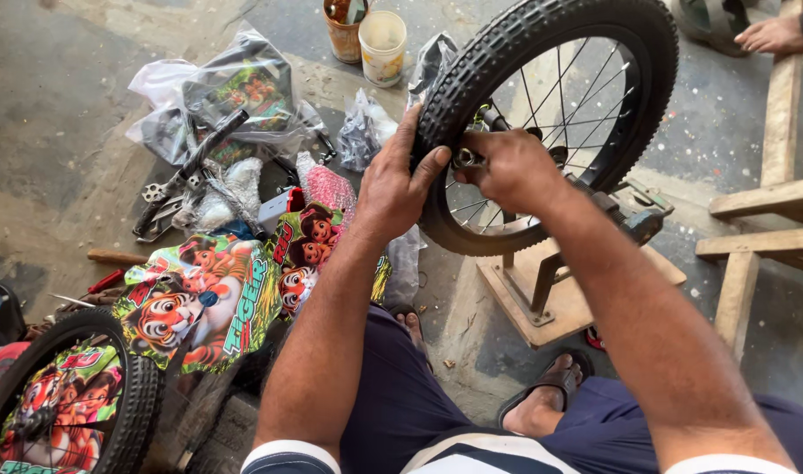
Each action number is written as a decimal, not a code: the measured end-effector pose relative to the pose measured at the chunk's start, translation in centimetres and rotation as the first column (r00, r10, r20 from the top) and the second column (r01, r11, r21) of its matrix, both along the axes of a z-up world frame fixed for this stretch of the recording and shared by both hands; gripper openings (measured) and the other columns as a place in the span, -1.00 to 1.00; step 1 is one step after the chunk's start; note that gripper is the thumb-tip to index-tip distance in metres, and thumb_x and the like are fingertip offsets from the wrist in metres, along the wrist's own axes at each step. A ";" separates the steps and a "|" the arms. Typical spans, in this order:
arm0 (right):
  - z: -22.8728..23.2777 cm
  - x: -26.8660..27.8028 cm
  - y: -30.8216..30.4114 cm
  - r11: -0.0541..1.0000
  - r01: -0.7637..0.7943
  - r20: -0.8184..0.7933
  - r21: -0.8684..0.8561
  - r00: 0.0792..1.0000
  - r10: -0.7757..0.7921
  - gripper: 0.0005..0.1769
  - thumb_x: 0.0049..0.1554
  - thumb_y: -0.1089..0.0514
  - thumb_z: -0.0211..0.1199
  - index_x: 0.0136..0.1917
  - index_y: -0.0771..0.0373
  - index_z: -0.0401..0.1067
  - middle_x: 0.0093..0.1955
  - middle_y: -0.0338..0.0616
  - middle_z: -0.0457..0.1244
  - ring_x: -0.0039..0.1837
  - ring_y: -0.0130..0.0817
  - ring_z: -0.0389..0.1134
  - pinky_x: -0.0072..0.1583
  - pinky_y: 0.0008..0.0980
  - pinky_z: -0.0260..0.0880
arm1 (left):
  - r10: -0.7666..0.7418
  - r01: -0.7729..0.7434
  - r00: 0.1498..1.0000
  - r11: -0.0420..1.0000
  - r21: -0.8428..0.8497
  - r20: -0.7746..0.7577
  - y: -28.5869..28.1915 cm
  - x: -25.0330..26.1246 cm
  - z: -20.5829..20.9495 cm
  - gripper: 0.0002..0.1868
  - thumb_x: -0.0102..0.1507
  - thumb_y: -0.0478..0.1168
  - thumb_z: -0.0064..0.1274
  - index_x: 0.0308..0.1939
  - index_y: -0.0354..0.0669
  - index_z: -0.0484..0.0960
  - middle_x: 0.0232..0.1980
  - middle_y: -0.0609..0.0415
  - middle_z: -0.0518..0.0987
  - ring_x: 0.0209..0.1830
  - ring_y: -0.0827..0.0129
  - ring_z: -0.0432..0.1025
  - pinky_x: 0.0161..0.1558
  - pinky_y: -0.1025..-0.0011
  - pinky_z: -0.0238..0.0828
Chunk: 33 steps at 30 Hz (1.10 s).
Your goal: The person sits on the floor and uses a spoke wrench to tighten the spokes on a bicycle wheel mounted on a truing stand. They rotate the wheel to check alignment and continue adjusting the tension on the spokes.
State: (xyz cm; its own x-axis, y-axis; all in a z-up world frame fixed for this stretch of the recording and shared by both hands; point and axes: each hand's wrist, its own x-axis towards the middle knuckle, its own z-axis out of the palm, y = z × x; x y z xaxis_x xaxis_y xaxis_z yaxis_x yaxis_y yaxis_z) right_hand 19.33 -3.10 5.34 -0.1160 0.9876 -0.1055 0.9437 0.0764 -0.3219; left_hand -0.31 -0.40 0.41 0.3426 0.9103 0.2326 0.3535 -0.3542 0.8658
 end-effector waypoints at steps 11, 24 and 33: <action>-2.7 -1.1 -1.8 0.930 0.073 -0.042 0.361 0.997 -0.062 -0.71 0.06 0.00 0.38 0.03 0.12 0.52 -0.20 -0.07 0.38 -0.15 0.01 0.42 -0.10 -0.01 0.36 | -0.025 0.025 1.000 1.000 0.012 -0.017 -0.5 -0.1 1.4 -0.20 0.37 0.20 0.04 0.55 -0.12 0.21 0.31 -0.31 0.53 0.30 -0.13 0.46 0.24 0.14 0.36; -6.7 -1.7 -1.7 0.825 0.066 0.010 0.561 0.996 -0.086 -0.91 0.17 0.11 0.24 -0.04 0.10 0.49 -0.17 -0.15 0.33 -0.04 0.00 0.42 0.01 -0.01 0.36 | 0.028 -0.027 0.999 1.000 0.013 -0.033 -0.3 0.1 0.2 -0.24 0.37 0.21 0.02 0.55 0.00 0.20 0.35 -0.28 0.50 0.33 -0.18 0.41 0.26 0.09 0.33; -1.8 0.4 -1.1 0.985 0.005 -0.192 0.173 0.981 0.029 -0.60 0.12 0.05 0.35 0.22 0.16 0.54 0.04 0.06 0.41 0.09 0.10 0.42 0.16 -0.01 0.39 | 0.025 -0.024 0.998 0.999 0.021 -0.060 -0.7 0.2 -0.3 -0.22 0.36 0.22 0.03 0.56 0.01 0.20 0.29 -0.27 0.54 0.26 -0.17 0.46 0.21 0.09 0.37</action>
State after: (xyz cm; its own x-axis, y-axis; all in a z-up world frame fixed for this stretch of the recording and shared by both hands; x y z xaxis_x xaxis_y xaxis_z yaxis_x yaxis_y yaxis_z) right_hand 19.70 -4.19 3.58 -0.1296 0.9874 0.0910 0.8637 0.1575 -0.4788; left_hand -0.13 -1.11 0.07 0.3343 0.9138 0.2306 0.4136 -0.3621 0.8353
